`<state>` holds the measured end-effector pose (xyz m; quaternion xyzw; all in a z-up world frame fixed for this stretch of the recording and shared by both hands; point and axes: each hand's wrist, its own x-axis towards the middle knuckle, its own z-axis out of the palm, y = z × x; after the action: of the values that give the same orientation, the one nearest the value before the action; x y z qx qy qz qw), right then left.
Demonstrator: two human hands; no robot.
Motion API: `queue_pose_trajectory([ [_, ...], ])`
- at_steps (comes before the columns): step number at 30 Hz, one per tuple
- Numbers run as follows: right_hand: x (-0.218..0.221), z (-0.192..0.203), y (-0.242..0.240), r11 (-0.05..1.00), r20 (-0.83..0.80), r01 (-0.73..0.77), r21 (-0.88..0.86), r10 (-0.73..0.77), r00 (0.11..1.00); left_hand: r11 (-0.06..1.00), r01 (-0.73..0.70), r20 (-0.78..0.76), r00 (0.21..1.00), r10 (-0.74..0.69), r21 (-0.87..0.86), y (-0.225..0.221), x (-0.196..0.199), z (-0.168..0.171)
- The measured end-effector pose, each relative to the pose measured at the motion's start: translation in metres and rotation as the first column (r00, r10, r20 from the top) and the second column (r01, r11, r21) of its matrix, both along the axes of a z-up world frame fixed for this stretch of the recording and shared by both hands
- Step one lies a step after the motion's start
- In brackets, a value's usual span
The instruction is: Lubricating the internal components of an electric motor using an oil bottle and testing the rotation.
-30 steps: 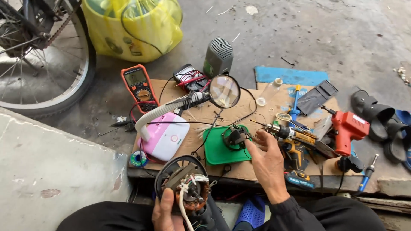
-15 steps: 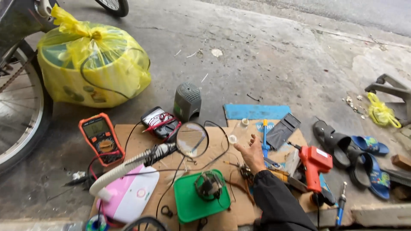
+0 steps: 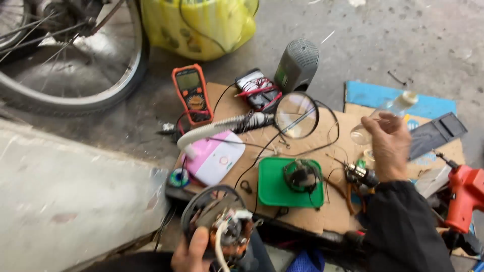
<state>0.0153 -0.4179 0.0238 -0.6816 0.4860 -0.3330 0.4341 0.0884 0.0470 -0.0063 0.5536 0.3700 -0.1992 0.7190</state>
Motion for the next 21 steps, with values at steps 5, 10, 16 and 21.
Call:
queue_pose_trajectory([
  [5, -0.044, 0.170, 0.193, 0.995, -0.294, -0.028, 0.097, 0.056, 0.954, 0.987, 0.119, 0.130, 0.986, -0.105, -0.105, -0.026, 0.001, 0.055],
  [10, -0.164, 0.150, 0.247, 0.983, -0.707, -0.144, 0.118, 0.185, 0.683, 0.963, 0.193, 0.050, 0.981, -0.187, -0.188, -0.020, -0.011, 0.081],
  [16, -0.203, 0.167, 0.270, 0.891, -0.949, -0.423, -0.162, -0.023, 0.314, 0.924, 0.246, 0.233, 0.956, -0.181, -0.293, -0.014, -0.032, 0.061],
  [21, -0.207, 0.172, 0.258, 0.827, -0.995, -0.555, -0.095, -0.065, 0.074, 0.945, 0.284, 0.226, 0.943, -0.244, -0.165, -0.009, -0.030, 0.077],
])
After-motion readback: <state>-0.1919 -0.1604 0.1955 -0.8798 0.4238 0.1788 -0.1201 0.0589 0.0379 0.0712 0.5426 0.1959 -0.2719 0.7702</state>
